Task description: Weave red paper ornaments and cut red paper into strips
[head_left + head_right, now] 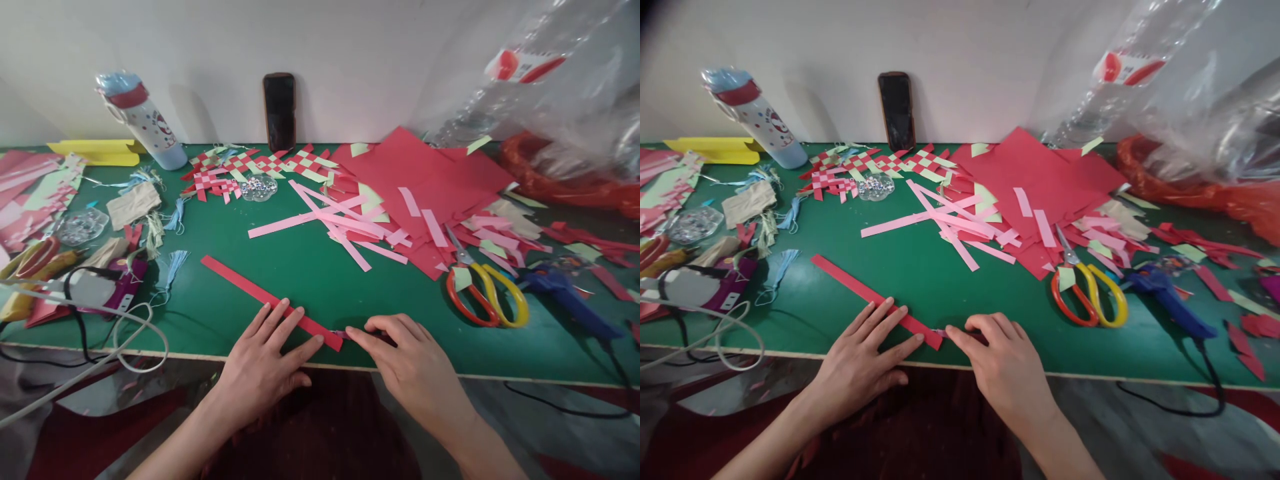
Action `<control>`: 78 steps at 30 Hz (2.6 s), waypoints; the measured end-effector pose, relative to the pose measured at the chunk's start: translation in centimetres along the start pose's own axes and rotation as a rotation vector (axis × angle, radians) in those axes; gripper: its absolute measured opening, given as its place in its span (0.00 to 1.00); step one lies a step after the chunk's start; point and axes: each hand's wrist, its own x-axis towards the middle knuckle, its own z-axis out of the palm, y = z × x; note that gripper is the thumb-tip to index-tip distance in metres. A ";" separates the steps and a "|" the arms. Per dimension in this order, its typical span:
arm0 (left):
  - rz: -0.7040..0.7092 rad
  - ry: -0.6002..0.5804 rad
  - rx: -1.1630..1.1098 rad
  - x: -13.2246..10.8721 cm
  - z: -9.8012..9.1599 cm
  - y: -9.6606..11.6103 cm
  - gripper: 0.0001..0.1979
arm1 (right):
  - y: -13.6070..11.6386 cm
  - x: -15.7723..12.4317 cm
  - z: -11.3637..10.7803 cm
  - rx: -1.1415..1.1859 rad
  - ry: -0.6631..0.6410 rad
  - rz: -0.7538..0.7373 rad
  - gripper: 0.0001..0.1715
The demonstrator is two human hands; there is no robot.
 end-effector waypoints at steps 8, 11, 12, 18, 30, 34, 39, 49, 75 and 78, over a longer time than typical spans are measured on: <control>0.022 -0.018 -0.015 0.1 -0.3 0.0 0.26 | -0.5 -0.5 0.2 -0.007 0.000 0.013 0.21; 0.015 -0.020 -0.030 0.0 -0.2 0.0 0.26 | -0.2 -0.4 0.1 -0.011 -0.004 0.015 0.20; 0.011 -0.017 -0.033 0.0 -0.2 0.0 0.26 | -0.2 -0.3 0.1 -0.010 -0.005 0.011 0.20; 0.031 -0.026 -0.002 0.0 -0.3 -0.1 0.26 | -0.7 0.3 0.4 0.001 0.018 -0.020 0.21; 0.035 -0.023 0.011 0.1 -0.4 -0.1 0.26 | -0.5 0.6 0.4 0.016 0.010 -0.010 0.20; 0.043 -0.023 0.009 0.1 -0.5 -0.1 0.26 | -0.6 1.0 0.7 0.033 0.020 -0.008 0.20; 0.036 -0.011 0.016 0.2 -0.4 -0.1 0.28 | -0.5 1.1 0.6 0.023 0.029 0.001 0.21; -0.092 -0.031 0.129 -0.4 -0.2 -0.1 0.35 | -0.3 0.9 0.8 0.024 -0.002 0.001 0.20; -0.117 -0.061 0.204 -0.7 -0.2 -0.2 0.44 | -0.8 1.6 1.1 0.049 0.026 -0.024 0.19; -0.115 -0.060 0.192 -0.8 -0.2 -0.3 0.44 | -0.6 1.6 1.0 0.029 0.019 -0.010 0.20</control>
